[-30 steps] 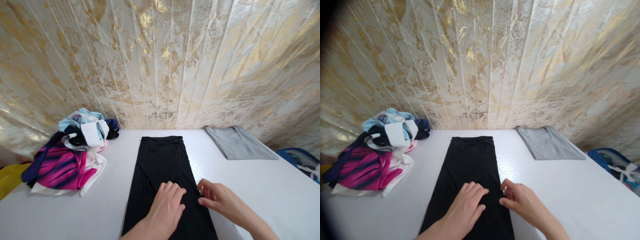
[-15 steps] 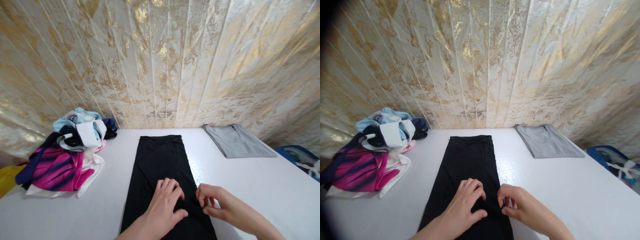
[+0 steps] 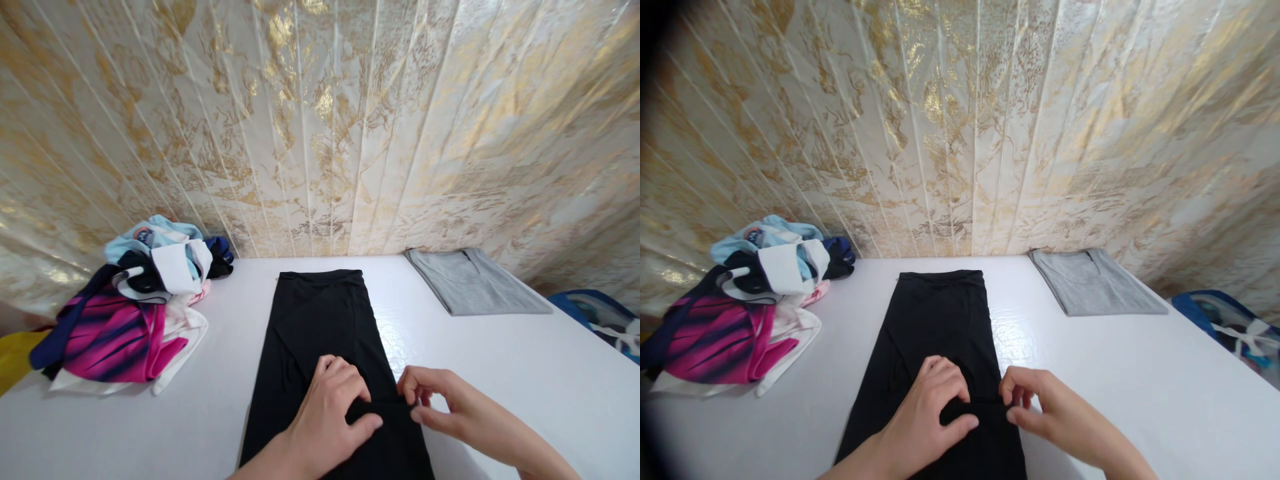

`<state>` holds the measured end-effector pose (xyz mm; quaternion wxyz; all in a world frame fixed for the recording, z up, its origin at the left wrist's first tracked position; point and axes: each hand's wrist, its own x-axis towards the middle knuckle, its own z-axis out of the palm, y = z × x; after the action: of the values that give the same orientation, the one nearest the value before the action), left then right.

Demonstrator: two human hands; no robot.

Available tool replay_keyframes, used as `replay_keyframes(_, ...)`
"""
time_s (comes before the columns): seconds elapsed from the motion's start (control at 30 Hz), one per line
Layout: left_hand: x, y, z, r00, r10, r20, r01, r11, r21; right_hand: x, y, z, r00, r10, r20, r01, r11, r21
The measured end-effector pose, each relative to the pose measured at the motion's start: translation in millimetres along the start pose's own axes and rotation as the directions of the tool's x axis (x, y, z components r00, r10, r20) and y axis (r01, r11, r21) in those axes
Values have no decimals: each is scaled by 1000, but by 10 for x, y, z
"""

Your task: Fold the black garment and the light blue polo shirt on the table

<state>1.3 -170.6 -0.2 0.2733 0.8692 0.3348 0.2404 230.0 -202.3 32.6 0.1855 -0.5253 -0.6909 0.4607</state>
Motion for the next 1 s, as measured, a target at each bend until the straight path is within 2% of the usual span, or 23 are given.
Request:
replay_keyframes(0.13, -9, -13, 44, 997, -59, -42, 60, 998, 30, 94, 179, 65, 992, 70, -101, -80, 992, -100)
replay_keyframes(0.27, -29, -46, 94, 997, -67, -35, 69, 993, 92, 154, 270, 145, 984, 53, -169, -82, 983, -166)
replay_keyframes(0.53, -64, -25, 112, 995, -104, 8, 102, 987, 126, 127, 166, 175, 984, 56, -169, -102, 955, -280)
replay_keyframes(0.73, -72, 52, 7, 972, -227, 62, 225, 973, 44, 70, 115, 127, 992, -8, -125, -31, 952, -304)
replay_keyframes(0.8, -60, 48, -60, 976, -205, 71, 199, 977, 74, 51, 108, 124, 993, -10, -119, -30, 942, -335)
replay_keyframes(1.0, 84, -105, -293, 988, -22, 152, -22, 960, 278, 80, 40, 192, 985, -55, -164, 1, 949, -315)
